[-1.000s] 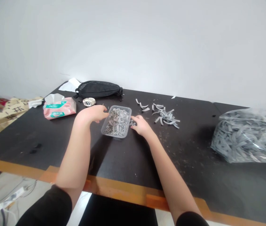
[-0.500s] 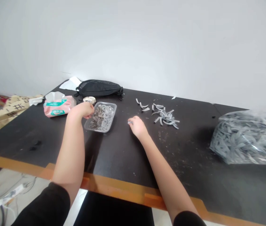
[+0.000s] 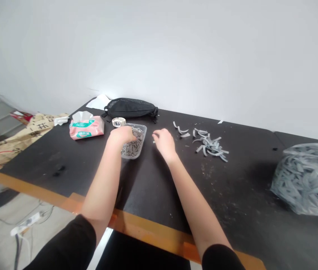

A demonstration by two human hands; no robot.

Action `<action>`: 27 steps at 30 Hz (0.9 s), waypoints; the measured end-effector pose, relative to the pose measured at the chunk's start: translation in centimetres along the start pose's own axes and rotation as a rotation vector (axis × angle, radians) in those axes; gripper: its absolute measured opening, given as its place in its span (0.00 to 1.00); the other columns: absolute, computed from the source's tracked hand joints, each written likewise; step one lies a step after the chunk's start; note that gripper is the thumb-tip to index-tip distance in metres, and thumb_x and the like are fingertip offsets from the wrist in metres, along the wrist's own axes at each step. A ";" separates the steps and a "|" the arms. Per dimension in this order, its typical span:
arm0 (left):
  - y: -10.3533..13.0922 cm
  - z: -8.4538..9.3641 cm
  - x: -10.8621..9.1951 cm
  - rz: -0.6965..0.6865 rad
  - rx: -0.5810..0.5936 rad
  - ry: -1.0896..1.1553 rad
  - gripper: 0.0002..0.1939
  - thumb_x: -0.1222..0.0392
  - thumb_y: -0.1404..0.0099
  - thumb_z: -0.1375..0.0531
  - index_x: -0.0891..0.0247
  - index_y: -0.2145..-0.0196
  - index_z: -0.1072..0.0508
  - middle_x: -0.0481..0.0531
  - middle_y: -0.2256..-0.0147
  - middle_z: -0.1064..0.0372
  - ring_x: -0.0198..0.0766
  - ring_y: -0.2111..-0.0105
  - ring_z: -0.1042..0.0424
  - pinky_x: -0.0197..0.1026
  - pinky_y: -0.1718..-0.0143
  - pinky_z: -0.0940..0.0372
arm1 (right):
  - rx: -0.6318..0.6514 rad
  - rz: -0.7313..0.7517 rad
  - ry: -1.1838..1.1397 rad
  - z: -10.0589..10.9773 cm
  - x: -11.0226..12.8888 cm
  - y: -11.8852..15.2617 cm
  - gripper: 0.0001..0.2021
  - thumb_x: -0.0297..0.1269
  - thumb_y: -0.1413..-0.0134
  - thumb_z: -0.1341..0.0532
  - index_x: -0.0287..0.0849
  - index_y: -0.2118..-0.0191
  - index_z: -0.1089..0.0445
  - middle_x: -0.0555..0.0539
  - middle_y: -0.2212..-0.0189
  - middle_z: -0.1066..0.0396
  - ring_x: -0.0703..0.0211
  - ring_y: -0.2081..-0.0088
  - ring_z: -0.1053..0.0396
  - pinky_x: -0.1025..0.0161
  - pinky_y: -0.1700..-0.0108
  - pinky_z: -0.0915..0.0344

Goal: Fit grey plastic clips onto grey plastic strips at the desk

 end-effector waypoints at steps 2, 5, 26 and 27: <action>-0.4 -0.4 0.1 0.006 0.024 -0.008 0.18 0.53 0.28 0.36 0.64 0.45 0.27 0.59 0.46 0.28 0.48 0.48 0.26 0.55 0.47 0.27 | -0.011 0.059 0.009 0.7 1.8 -0.8 0.14 0.42 0.31 0.39 0.41 0.46 0.27 0.42 0.46 0.27 0.51 0.47 0.26 0.47 0.44 0.27; -0.8 -0.5 0.8 0.009 0.037 -0.003 0.18 0.52 0.28 0.36 0.64 0.46 0.27 0.58 0.46 0.28 0.47 0.48 0.25 0.54 0.47 0.27 | 0.032 0.147 0.030 0.2 4.5 -1.9 0.12 0.41 0.31 0.38 0.41 0.48 0.26 0.42 0.47 0.26 0.52 0.48 0.26 0.48 0.45 0.26; 1.7 1.7 -1.9 -0.256 -0.159 0.321 0.16 0.52 0.25 0.39 0.65 0.47 0.27 0.57 0.51 0.26 0.42 0.56 0.23 0.49 0.53 0.24 | 0.013 -0.043 -0.223 0.8 2.7 -2.7 0.16 0.44 0.31 0.38 0.39 0.46 0.28 0.43 0.50 0.25 0.53 0.52 0.24 0.50 0.49 0.24; 1.6 1.0 -3.0 -0.276 -0.142 0.311 0.16 0.52 0.26 0.38 0.65 0.47 0.27 0.57 0.50 0.26 0.43 0.55 0.23 0.50 0.52 0.24 | 0.016 -0.078 -0.230 0.9 1.5 -2.4 0.16 0.44 0.31 0.38 0.39 0.46 0.28 0.43 0.50 0.25 0.53 0.52 0.24 0.51 0.50 0.24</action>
Point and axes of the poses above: each hand's wrist, its own y-axis away from the middle knuckle, its own z-axis out of the back of the hand, x = y × z, the point moved 7 cm from there along -y, towards the middle knuckle
